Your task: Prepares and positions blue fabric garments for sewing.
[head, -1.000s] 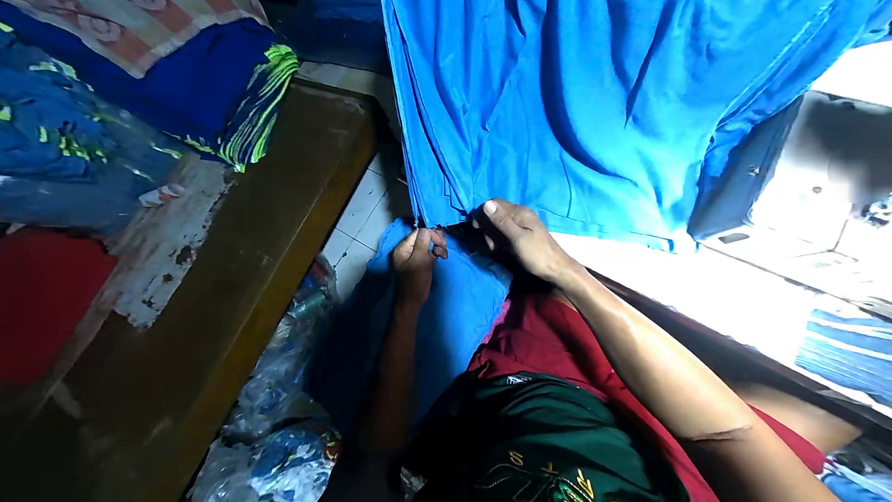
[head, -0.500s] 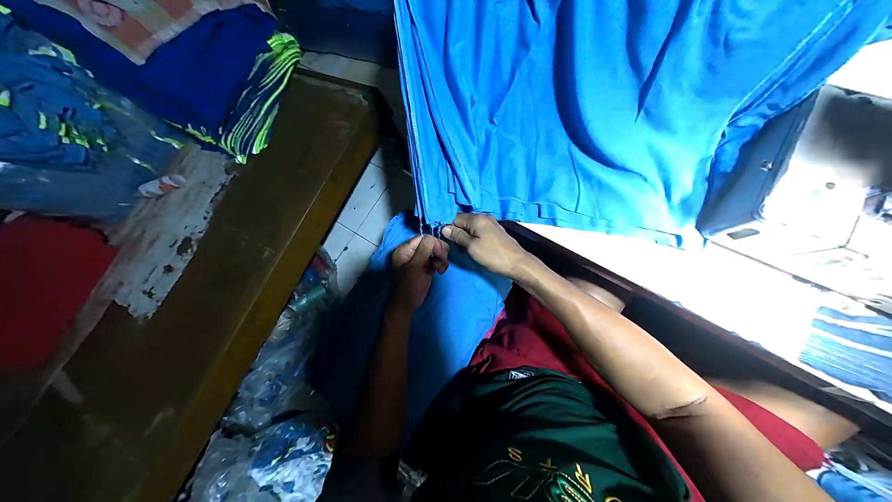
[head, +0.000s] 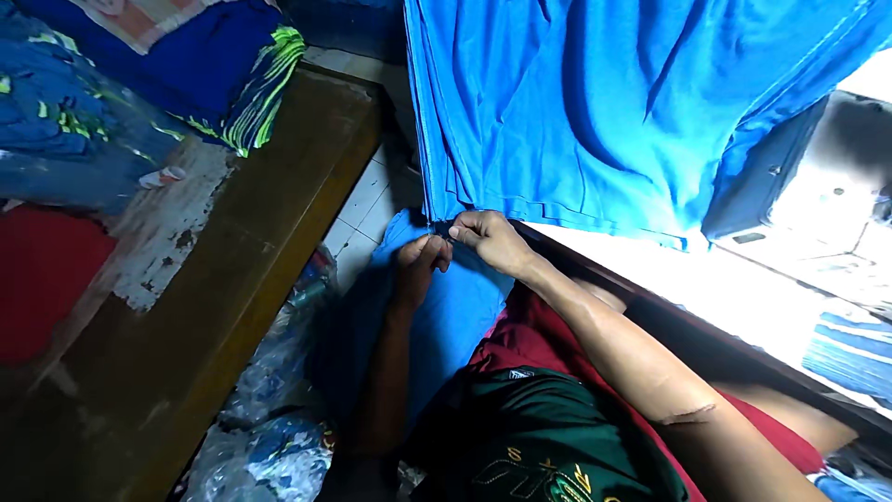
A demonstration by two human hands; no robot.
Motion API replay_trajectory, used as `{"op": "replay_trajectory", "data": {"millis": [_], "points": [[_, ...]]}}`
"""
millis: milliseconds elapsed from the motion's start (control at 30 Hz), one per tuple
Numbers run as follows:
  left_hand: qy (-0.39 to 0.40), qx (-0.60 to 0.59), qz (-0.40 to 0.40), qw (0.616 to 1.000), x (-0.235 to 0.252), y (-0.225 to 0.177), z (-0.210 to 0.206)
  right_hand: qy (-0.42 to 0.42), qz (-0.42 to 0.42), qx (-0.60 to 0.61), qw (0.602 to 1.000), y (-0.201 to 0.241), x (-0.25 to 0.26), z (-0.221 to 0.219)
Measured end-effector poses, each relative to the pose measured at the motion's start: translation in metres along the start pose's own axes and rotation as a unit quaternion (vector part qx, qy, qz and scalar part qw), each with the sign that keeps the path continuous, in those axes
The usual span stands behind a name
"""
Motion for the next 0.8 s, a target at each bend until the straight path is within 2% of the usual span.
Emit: {"op": "replay_trajectory", "data": {"millis": [167, 300, 400, 467, 533, 600, 667, 733, 800], "points": [[0.005, 0.117, 0.004, 0.993, -0.001, -0.007, -0.004, 0.026, 0.019, -0.026, 0.999, -0.001, 0.022, -0.007], [0.028, 0.161, 0.013, 0.987, -0.006, -0.004, -0.006, -0.015, 0.013, -0.084, 0.996, 0.016, 0.001, 0.004], [-0.024, 0.190, 0.024, 0.981, -0.008, 0.009, -0.007, -0.022, -0.018, -0.069, 0.997, -0.001, -0.016, 0.014], [-0.032, 0.294, 0.024, 0.955, -0.004, 0.022, -0.005, 0.004, -0.045, -0.028, 0.999, -0.013, -0.043, 0.026], [0.049, 0.435, 0.043, 0.898, 0.003, 0.028, -0.003, 0.011, -0.048, 0.001, 0.999, -0.025, -0.081, 0.036], [0.078, 0.502, 0.056, 0.859, 0.011, 0.016, -0.016, 0.001, -0.045, 0.014, 0.999, -0.032, -0.122, 0.050], [0.053, 0.493, 0.015, 0.868, 0.017, -0.015, -0.043, -0.033, -0.066, 0.005, 0.997, -0.040, -0.161, 0.063], [0.030, 0.437, -0.085, 0.895, 0.027, -0.043, -0.082, -0.070, -0.092, -0.006, 0.993, -0.048, -0.194, 0.073], [0.067, 0.376, -0.180, 0.906, 0.041, -0.057, -0.124, -0.102, -0.110, 0.000, 0.989, -0.050, -0.217, 0.083]]}}
Point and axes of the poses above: each hand's wrist, its own x-axis towards the middle knuckle, its own z-axis out of the back of the hand, y = z × x, the point moved 1 cm from there along x, towards the middle knuckle, and after that the axes turned 4 degrees about -x, right-handed, at the moved point
